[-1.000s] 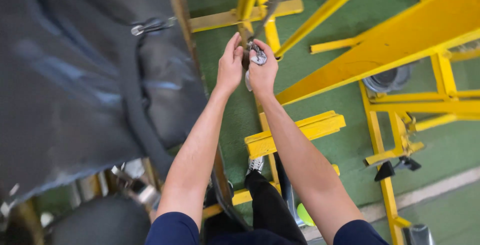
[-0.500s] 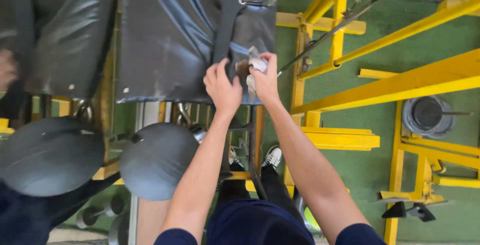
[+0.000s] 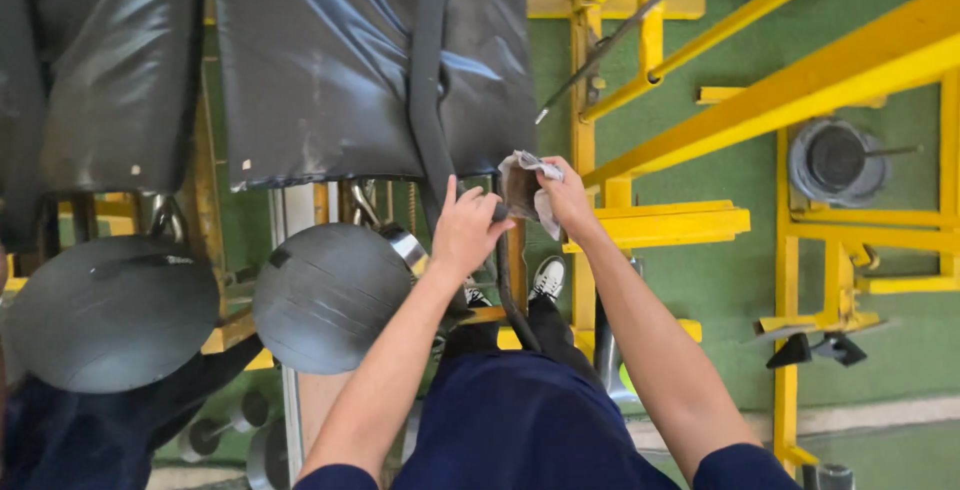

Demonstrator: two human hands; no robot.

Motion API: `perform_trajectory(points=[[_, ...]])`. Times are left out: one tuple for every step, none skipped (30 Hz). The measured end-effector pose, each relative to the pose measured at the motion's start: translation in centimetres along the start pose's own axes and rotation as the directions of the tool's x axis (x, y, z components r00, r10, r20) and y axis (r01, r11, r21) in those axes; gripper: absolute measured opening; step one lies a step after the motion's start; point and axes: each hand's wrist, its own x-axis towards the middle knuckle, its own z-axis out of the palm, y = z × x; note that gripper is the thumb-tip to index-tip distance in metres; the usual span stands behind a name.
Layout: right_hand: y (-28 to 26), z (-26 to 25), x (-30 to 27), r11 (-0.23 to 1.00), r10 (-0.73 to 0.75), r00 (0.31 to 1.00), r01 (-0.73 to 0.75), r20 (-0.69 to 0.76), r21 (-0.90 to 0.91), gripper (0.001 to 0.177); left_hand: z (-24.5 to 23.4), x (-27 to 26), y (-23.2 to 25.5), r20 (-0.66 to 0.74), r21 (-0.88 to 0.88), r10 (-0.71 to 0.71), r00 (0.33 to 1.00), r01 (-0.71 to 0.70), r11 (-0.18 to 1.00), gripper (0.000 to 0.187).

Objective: Wiping down various gym machine attachments and handles using a cloth.

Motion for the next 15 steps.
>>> perform_trajectory(points=[[-0.3,-0.5,-0.6,1.0,-0.001,1.0,0.001,-0.011,0.001,0.011,0.1,0.4,-0.1,0.004,-0.004,0.01,1.0,-0.01,1.0,0.036],[-0.6,-0.9,-1.2,1.0,0.018,1.0,-0.018,-0.02,0.006,0.011,0.2,0.5,-0.1,0.087,-0.026,0.002,0.996,0.001,1.0,0.032],[-0.8,-1.1,-1.9,0.999,0.036,0.999,-0.036,-0.028,0.01,0.011,0.2,0.7,-0.3,0.169,-0.047,-0.004,0.986,0.012,0.999,0.028],[-0.3,-1.4,-2.4,0.999,0.038,0.999,-0.038,-0.028,0.011,0.011,0.4,0.6,-0.1,0.172,-0.047,-0.005,0.985,0.013,0.999,0.028],[0.1,-1.5,-2.8,0.998,0.047,0.998,-0.046,-0.039,0.038,0.011,0.5,0.5,0.0,0.128,-0.05,0.026,0.991,-0.019,0.999,0.03],[0.3,-1.7,-2.8,0.997,0.048,0.998,-0.045,-0.048,0.065,0.012,0.6,0.9,0.0,0.08,-0.048,0.061,0.995,-0.057,0.997,0.031],[1.1,-1.9,-2.7,0.997,0.043,0.998,-0.039,-0.048,0.067,0.012,0.3,1.2,0.5,0.077,-0.044,0.064,0.995,-0.061,0.997,0.031],[1.9,-2.3,-2.8,0.989,0.06,0.997,-0.052,-0.054,0.137,0.013,0.1,1.4,1.2,0.01,-0.081,0.079,0.997,-0.078,0.994,0.031],[2.7,-2.6,-2.8,0.977,0.077,0.995,-0.064,-0.059,0.205,0.013,-0.2,1.6,1.9,-0.058,-0.116,0.091,0.994,-0.097,0.988,0.03],[1.9,-2.5,-2.9,0.977,0.074,0.996,-0.06,-0.058,0.205,0.013,-0.9,2.2,2.9,-0.06,-0.114,0.093,0.994,-0.099,0.988,0.03],[1.0,-2.3,-2.9,0.945,0.107,0.994,-0.092,-0.031,0.314,0.016,-1.6,2.7,3.9,-0.093,-0.144,0.067,0.993,-0.08,0.986,0.029],[0.2,-2.3,-3.2,0.901,0.14,0.99,-0.127,0.0,0.416,0.019,-2.2,3.2,5.0,-0.123,-0.177,0.039,0.992,-0.06,0.982,0.028],[-2.0,-2.0,-3.4,0.901,0.138,0.99,-0.126,0.0,0.415,0.019,-3.2,4.0,6.2,-0.124,-0.177,0.039,0.991,-0.061,0.982,0.028],[-4.0,-1.7,-3.9,0.838,0.18,0.981,-0.189,0.069,0.512,0.025,-4.2,4.7,7.5,-0.178,-0.22,0.024,0.984,-0.064,0.973,0.026],[-6.1,-1.4,-4.4,0.76,0.212,0.967,-0.254,0.142,0.599,0.031,-5.2,5.3,8.7,-0.23,-0.262,0.007,0.973,-0.069,0.962,0.023]])
